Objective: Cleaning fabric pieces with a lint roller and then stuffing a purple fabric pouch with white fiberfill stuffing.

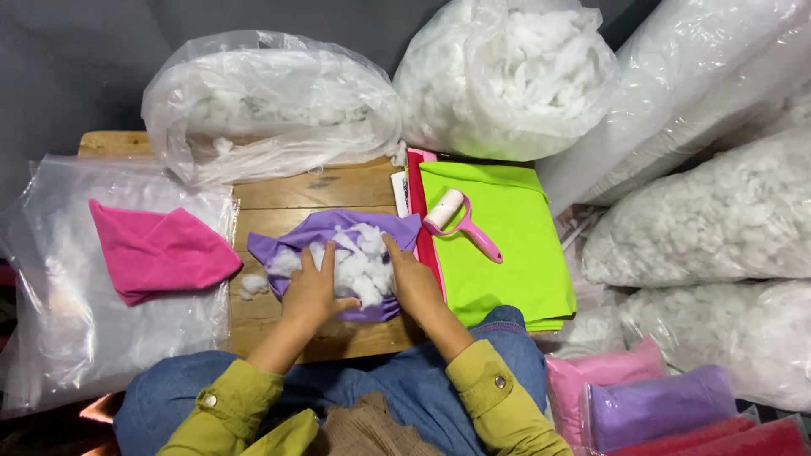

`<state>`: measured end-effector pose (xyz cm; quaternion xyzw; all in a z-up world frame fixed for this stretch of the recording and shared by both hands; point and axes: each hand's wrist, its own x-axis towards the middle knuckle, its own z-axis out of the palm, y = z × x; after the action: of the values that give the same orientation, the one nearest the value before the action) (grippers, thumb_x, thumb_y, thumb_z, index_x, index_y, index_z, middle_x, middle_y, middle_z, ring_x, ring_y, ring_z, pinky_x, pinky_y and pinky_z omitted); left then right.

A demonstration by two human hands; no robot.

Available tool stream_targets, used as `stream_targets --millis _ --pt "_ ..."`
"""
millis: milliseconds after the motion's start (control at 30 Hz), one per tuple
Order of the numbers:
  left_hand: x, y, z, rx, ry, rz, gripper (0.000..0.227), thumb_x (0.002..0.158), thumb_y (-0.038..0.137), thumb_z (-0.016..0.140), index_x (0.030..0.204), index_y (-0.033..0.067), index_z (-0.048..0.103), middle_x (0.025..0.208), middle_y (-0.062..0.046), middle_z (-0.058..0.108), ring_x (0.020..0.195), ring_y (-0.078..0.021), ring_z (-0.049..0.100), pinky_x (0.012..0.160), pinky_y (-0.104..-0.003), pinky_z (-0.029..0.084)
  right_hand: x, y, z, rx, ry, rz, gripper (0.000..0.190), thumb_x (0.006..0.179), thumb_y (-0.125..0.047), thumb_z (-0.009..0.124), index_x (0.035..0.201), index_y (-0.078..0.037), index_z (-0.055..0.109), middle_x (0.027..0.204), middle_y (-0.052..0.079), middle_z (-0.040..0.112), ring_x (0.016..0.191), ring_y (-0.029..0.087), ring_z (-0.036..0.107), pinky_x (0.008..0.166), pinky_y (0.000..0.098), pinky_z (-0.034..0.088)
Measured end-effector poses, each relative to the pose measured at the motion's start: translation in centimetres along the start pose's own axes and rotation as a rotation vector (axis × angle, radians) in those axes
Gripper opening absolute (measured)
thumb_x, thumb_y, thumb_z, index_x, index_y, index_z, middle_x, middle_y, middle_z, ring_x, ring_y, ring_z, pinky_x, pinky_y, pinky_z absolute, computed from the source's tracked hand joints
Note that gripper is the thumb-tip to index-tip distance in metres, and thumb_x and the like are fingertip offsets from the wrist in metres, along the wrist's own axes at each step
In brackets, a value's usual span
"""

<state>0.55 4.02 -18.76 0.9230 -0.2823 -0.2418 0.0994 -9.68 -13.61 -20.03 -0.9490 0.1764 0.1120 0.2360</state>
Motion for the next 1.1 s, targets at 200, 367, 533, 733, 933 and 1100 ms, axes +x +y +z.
stream_targets --millis 200,367,533,733,933,1100 --pt "0.8 0.3 2.5 -0.117 0.015 0.124 0.113 0.075 0.052 0.087 0.160 0.0079 0.028 0.158 -0.034 0.024 0.145 -0.0542 0.031 0.108 -0.061 0.049 4.3 1.1 3.4 -0.030 0.321 -0.221 0.059 0.099 -0.038 0.060 0.149 -0.010 0.050 0.143 0.035 0.048 0.137 0.051 0.045 0.114 0.0584 0.037" --pt "4.8 -4.4 8.4 -0.136 0.074 0.229 0.053 0.083 0.023 0.077 0.132 0.0113 0.062 0.141 -0.024 0.047 0.131 -0.0446 0.054 0.100 -0.049 0.057 4.9 1.4 6.6 -0.052 0.175 -0.411 0.041 0.096 -0.031 0.057 0.132 -0.012 0.061 0.128 0.018 0.065 0.129 0.037 0.056 0.108 0.0506 0.042" --pt "5.7 -6.5 8.3 -0.114 -0.055 0.270 0.049 0.078 0.017 0.081 0.125 0.0143 0.068 0.140 -0.018 0.053 0.127 -0.0410 0.062 0.102 -0.046 0.056 3.4 2.2 8.0 -0.120 0.344 -0.710 0.022 0.093 -0.007 0.060 0.111 -0.003 0.071 0.110 0.017 0.073 0.114 0.031 0.067 0.102 0.0387 0.050" --pt "2.8 -3.7 -1.6 -0.026 -0.126 0.326 0.049 0.081 0.032 0.081 0.128 0.0231 0.069 0.143 -0.012 0.055 0.117 -0.0438 0.067 0.095 -0.054 0.058 0.8 0.6 -0.4 0.232 0.123 -0.473 0.041 0.090 -0.023 0.069 0.127 -0.004 0.067 0.131 0.029 0.062 0.126 0.048 0.056 0.106 0.0550 0.045" --pt "4.9 -6.0 3.0 -0.210 -0.102 0.076 0.112 0.068 0.044 0.092 0.155 0.0025 0.035 0.147 -0.032 0.042 0.131 -0.0535 0.053 0.104 -0.067 0.047 2.7 -0.2 4.7 0.041 -0.059 -0.148 0.122 0.068 -0.042 0.092 0.164 -0.020 0.020 0.153 0.036 0.031 0.127 0.056 0.054 0.100 0.0626 0.052" --pt "4.8 -4.2 7.0 -0.078 -0.140 0.283 0.084 0.078 0.016 0.084 0.148 0.0007 0.041 0.138 -0.028 0.049 0.118 -0.0502 0.064 0.094 -0.060 0.057 5.2 0.8 10.2 -0.272 0.260 -0.430 0.017 0.088 -0.012 0.065 0.104 -0.018 0.067 0.101 0.003 0.068 0.094 0.022 0.069 0.077 0.0317 0.058"
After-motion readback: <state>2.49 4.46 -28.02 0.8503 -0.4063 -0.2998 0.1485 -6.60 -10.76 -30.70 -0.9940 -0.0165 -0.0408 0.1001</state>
